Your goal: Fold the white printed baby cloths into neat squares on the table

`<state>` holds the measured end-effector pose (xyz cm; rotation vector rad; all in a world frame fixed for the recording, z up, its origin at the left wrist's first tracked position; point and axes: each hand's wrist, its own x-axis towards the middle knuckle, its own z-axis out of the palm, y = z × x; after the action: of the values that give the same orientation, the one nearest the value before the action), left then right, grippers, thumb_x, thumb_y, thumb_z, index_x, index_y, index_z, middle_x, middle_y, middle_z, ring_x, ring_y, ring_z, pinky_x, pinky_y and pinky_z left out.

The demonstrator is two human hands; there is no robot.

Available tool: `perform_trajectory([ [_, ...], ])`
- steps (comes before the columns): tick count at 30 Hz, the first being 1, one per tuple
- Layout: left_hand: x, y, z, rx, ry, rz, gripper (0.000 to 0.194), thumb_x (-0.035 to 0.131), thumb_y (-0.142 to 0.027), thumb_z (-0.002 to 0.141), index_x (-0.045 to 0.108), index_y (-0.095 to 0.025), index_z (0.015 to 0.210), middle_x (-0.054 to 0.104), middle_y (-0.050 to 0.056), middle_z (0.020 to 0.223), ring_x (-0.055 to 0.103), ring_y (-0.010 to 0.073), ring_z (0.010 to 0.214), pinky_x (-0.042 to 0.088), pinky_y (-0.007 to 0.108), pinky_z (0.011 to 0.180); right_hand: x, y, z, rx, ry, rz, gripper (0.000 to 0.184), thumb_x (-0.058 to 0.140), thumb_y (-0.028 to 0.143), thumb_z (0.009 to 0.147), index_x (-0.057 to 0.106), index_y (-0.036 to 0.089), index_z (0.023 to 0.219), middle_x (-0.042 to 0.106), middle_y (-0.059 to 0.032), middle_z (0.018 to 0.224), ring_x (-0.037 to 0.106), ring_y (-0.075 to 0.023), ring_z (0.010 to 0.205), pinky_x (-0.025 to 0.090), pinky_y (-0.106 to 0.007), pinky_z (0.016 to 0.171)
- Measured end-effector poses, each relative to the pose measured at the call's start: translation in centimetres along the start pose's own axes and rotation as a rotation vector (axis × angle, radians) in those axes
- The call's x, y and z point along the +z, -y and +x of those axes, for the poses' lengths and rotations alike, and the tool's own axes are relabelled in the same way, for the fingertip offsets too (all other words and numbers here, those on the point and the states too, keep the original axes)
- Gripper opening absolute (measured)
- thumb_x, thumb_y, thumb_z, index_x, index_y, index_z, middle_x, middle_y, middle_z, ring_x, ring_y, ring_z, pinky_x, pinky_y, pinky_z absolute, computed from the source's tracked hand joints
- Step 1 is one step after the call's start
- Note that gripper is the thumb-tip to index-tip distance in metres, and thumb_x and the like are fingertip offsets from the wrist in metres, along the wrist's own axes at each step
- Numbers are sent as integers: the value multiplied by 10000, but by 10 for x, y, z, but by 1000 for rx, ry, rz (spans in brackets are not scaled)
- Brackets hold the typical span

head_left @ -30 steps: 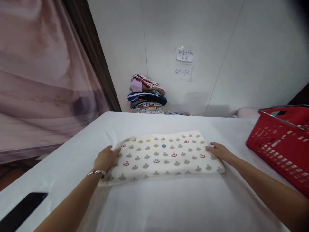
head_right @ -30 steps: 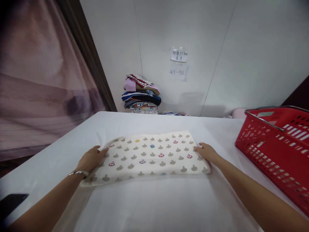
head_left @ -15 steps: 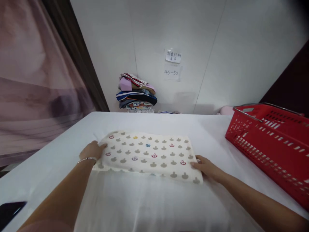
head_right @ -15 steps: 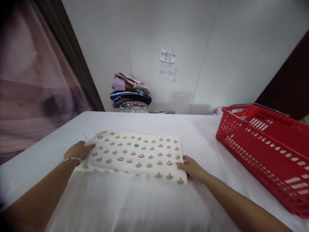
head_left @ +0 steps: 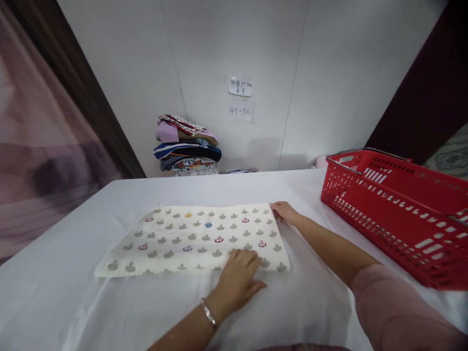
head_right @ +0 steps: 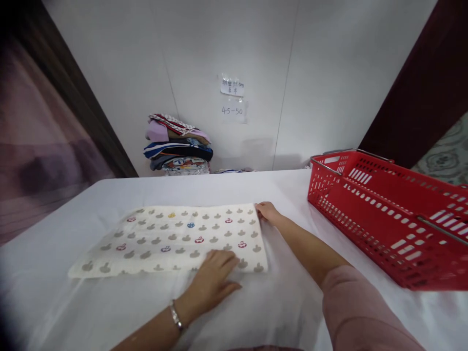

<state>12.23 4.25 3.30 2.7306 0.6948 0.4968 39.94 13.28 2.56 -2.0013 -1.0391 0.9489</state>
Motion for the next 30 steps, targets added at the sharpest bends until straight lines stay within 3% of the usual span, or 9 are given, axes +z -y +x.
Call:
perform_trajectory([
  [3, 22, -25, 15, 14, 7, -7, 393, 670, -314, 738, 518, -248, 1094, 564, 41, 1083, 492, 224, 996, 385, 388, 872, 2, 6, 13, -32, 1, -64, 311, 586, 433, 774, 582, 147, 652, 596, -17, 586, 502, -97, 509, 319, -188, 434],
  [7, 39, -27, 31, -18, 21, 62, 190, 590, -202, 776, 542, -220, 959, 561, 47, 991, 495, 220, 960, 392, 397, 847, 0, 15, 21, -102, 43, -100, 192, 703, 302, 652, 591, 151, 611, 581, 14, 590, 496, -94, 567, 328, -181, 489],
  [12, 40, -21, 26, 12, 47, 64, 149, 515, -117, 773, 541, -222, 875, 561, 46, 910, 497, 209, 894, 399, 381, 810, -6, 23, 20, -132, 90, -82, 149, 682, 269, 657, 583, 159, 645, 569, 19, 586, 484, -87, 548, 323, -182, 479],
  [15, 36, -24, 18, 16, 61, 26, 91, 532, -170, 785, 543, -227, 854, 565, 41, 896, 501, 208, 883, 397, 375, 797, -10, 19, 18, -90, 151, -94, 168, 694, 272, 641, 575, 156, 623, 547, 17, 531, 473, -87, 491, 299, -191, 438],
  [17, 32, -28, 19, -26, 61, -1, 89, 563, -298, 797, 547, -227, 848, 571, 41, 899, 510, 216, 883, 400, 383, 788, -11, 13, 17, -43, 189, -111, 191, 707, 267, 627, 560, 151, 590, 515, 18, 474, 459, -90, 447, 286, -198, 415],
  [22, 31, -47, 43, -248, 63, -31, 391, 492, -586, 781, 554, -218, 898, 588, 74, 917, 555, 248, 874, 422, 396, 751, -12, 10, 17, -7, 228, -99, 212, 719, 289, 633, 564, 147, 617, 508, 18, 457, 442, -80, 412, 251, -193, 379],
  [25, 40, -59, 56, -380, 107, 19, 423, 554, -588, 718, 551, -204, 895, 590, 103, 921, 576, 273, 862, 433, 398, 723, -14, 19, 15, -36, 246, -61, 175, 712, 266, 640, 590, 149, 684, 518, 26, 476, 440, -69, 416, 231, -184, 367],
  [30, 51, -68, 60, -430, 140, 76, 291, 549, -388, 736, 538, -188, 947, 588, 138, 947, 587, 286, 895, 431, 391, 710, -16, 40, 6, -87, 270, -1, 166, 676, 194, 653, 622, 151, 804, 501, 44, 451, 429, -62, 403, 201, -179, 358],
])
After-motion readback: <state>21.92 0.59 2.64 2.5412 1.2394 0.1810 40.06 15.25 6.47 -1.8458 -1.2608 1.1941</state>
